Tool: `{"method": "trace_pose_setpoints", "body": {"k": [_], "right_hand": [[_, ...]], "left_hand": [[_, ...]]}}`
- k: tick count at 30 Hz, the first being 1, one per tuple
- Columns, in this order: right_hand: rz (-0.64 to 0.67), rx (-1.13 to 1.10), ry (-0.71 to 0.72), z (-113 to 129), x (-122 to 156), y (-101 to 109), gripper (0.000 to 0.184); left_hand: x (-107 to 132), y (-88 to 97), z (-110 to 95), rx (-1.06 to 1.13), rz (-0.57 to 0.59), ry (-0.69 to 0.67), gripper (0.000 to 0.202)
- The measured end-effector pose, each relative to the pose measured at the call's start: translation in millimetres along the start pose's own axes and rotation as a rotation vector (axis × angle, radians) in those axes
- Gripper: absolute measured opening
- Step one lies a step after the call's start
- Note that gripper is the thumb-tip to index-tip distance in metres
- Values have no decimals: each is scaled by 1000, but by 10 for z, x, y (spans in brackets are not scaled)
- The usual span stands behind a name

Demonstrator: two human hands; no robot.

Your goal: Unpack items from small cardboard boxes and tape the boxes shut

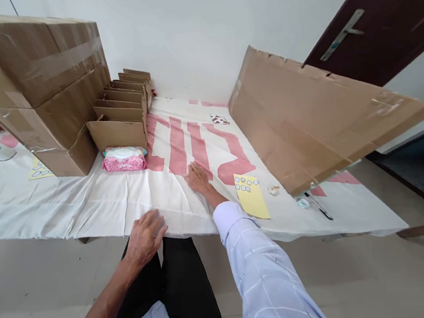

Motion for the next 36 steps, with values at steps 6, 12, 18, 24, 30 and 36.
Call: {"method": "trace_pose_setpoints", "body": {"k": [6, 12, 18, 24, 30, 36], "right_hand": [[35, 51, -95, -249, -60, 28, 53], [5, 29, -21, 255, -177, -1, 57], [-13, -28, 51, 601, -169, -117, 60], [-65, -60, 44, 598, -116, -82, 57], [-161, -178, 92, 652, -8, -87, 54], [-351, -316, 149, 660, 54, 16, 46]], "left_hand": [[-271, 365, 747, -154, -36, 124, 47], [-109, 351, 772, -205, 7, 175, 56], [-292, 480, 825, -266, 98, 246, 56], [-121, 1059, 1637, -352, 37, 464, 63], [529, 1528, 2078, -438, -46, 627, 66], [851, 1618, 1930, -491, -143, 798, 63]]}}
Point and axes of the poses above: each hand's wrist, its own x-axis away from the middle knuckle, its own y-axis out of the back of the hand, z = x × y, the point moved 9 cm from there along -x, towards the middle knuckle, and after that the axes turned 8 degrees about x, right-handed, at the moved point
